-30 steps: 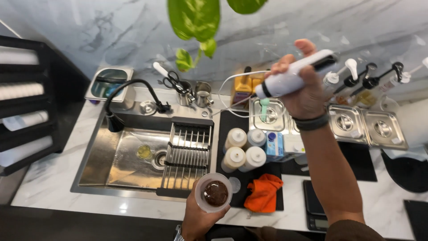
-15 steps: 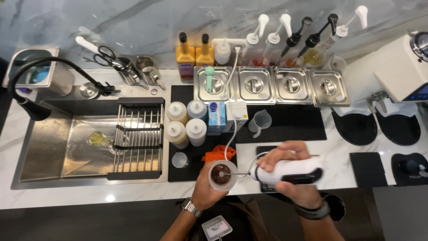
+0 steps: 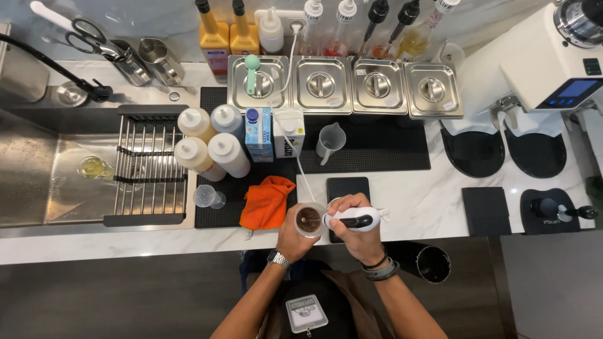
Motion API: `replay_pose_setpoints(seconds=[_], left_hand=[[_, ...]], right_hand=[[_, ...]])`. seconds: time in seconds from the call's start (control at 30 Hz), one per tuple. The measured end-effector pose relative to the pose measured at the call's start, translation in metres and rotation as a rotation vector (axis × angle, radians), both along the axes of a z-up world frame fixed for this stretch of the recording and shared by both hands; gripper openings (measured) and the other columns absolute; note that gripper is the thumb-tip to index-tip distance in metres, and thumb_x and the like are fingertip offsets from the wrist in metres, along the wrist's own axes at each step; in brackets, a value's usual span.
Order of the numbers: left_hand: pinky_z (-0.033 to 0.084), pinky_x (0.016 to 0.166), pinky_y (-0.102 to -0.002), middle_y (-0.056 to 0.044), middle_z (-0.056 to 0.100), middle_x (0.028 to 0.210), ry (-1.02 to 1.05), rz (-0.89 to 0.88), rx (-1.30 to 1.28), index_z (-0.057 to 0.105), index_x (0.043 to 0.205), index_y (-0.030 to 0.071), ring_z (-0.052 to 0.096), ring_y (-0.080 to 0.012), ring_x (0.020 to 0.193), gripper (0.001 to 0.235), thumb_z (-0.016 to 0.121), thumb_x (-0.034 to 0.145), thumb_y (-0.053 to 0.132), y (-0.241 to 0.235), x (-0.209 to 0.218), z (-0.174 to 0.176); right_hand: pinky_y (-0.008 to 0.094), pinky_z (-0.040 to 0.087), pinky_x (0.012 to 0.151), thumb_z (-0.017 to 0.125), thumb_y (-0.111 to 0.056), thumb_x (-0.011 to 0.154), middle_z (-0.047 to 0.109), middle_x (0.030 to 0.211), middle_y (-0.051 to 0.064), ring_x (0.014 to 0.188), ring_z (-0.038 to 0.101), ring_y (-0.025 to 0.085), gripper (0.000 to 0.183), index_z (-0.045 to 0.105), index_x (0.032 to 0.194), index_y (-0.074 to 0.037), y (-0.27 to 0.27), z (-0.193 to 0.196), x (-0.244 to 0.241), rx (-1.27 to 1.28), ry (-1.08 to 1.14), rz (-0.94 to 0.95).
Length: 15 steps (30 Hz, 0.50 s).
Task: The person prepares an iced coffee by frothing a dark liquid in a plastic cup using a handheld frother. They then pour milk from a carton into the cup, add ice from a metal bin using a scoop, and seal the cup with a plastic lid.
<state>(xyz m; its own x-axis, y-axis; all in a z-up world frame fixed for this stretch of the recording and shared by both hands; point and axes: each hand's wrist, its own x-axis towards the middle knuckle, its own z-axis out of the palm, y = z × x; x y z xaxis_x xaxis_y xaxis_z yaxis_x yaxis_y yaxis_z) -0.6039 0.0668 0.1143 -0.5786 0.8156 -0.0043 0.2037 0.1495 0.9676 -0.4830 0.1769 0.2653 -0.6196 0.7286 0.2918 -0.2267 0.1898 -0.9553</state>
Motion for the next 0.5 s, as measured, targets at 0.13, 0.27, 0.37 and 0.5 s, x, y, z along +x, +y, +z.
replay_pose_setpoints(seconds=[0.13,0.27,0.37,0.5], left_hand=[[0.056,0.098,-0.052,-0.011,0.066,0.122,0.027,0.012,-0.071,0.054,0.136,0.016,0.067,-0.0375,0.114,0.083,0.092,0.065,0.035,0.015,0.004,-0.008],[0.055,0.101,-0.051,-0.009,0.066,0.124,0.016,0.007,-0.111,0.052,0.138,0.02,0.066,-0.0353,0.117,0.087,0.092,0.065,0.045,0.019,0.004,-0.019],[0.054,0.103,-0.051,-0.009,0.066,0.125,0.019,-0.005,-0.173,0.051,0.138,0.022,0.066,-0.0357,0.119,0.087,0.091,0.065,0.048,0.021,0.004,-0.014],[0.052,0.107,-0.055,-0.018,0.059,0.134,0.022,-0.108,-0.186,0.039,0.148,0.019,0.061,-0.0416,0.125,0.085,0.082,0.075,0.029,0.023,-0.002,0.018]], right_hand=[[0.039,0.051,0.084,0.078,-0.005,0.087,0.07,0.087,0.014,0.09,0.071,0.026,0.025,0.053,0.091,-0.004,0.005,-0.008,0.003,0.072,-0.058,-0.067],[0.038,0.051,0.084,0.079,-0.006,0.087,0.071,0.088,0.014,0.093,0.072,0.026,0.026,0.053,0.092,-0.004,0.015,-0.023,0.002,0.081,-0.053,-0.116],[0.039,0.051,0.083,0.081,-0.006,0.084,0.072,0.086,0.014,0.09,0.071,0.023,0.027,0.055,0.09,-0.003,0.011,-0.028,0.0,0.034,-0.06,-0.041],[0.036,0.052,0.083,0.079,-0.01,0.087,0.072,0.088,0.013,0.092,0.071,0.023,0.026,0.054,0.093,-0.005,0.012,-0.031,0.002,0.068,-0.06,-0.143]])
